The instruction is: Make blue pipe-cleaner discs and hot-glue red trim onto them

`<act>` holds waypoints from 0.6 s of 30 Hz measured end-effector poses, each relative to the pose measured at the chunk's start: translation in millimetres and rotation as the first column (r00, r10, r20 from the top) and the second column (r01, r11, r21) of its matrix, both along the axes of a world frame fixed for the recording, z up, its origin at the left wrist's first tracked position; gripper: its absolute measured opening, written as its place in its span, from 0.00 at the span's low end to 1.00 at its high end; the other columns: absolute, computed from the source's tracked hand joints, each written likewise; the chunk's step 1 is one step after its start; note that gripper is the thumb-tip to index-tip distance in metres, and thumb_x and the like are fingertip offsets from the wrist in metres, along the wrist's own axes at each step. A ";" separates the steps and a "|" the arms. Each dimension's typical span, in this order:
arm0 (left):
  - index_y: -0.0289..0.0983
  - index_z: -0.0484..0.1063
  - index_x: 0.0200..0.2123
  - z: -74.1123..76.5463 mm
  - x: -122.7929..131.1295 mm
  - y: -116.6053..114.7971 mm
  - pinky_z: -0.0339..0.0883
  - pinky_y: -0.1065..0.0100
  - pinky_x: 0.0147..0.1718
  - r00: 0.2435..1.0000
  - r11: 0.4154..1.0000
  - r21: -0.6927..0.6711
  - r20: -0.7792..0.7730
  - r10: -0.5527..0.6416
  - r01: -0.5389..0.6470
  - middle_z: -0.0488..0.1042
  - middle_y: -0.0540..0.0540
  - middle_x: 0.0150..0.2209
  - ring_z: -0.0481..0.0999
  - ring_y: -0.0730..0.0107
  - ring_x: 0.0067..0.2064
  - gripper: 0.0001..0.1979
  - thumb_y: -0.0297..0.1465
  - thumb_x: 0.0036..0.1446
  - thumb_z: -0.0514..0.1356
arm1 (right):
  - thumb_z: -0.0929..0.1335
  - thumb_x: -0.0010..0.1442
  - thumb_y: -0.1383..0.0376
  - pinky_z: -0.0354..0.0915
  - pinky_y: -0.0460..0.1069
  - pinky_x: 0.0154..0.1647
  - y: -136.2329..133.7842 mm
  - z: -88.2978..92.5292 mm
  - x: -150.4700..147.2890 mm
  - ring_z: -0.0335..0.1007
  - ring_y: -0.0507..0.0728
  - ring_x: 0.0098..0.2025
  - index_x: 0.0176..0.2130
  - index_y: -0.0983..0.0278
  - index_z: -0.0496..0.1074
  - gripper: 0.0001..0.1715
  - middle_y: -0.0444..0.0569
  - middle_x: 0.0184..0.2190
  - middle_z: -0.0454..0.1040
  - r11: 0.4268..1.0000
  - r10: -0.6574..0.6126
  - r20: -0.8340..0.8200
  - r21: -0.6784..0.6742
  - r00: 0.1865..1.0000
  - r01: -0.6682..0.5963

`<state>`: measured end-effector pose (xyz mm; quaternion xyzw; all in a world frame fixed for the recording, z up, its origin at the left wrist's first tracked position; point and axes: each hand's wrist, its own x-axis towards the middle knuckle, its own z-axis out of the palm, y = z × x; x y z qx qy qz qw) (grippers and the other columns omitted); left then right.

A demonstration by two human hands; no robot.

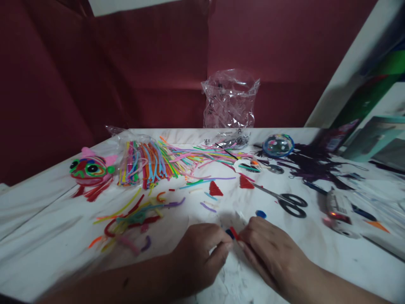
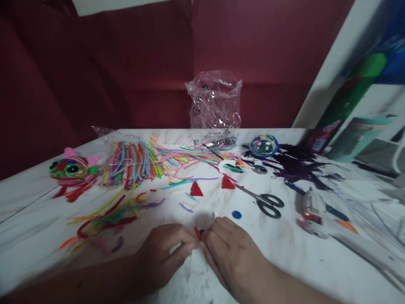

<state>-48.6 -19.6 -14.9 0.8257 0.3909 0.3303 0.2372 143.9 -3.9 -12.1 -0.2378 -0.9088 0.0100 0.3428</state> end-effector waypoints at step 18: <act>0.36 0.61 0.21 -2.4 11.1 -4.0 0.55 0.70 0.22 0.989 0.852 0.520 -0.077 0.124 -0.066 0.64 0.49 0.18 0.63 0.74 0.22 0.08 0.25 0.52 0.49 | 0.55 0.66 0.68 0.66 0.42 0.24 -3.0 4.8 -5.7 0.69 0.50 0.21 0.31 0.61 0.64 0.14 0.43 0.19 0.70 0.998 0.055 -0.069 0.024 0.996 -0.054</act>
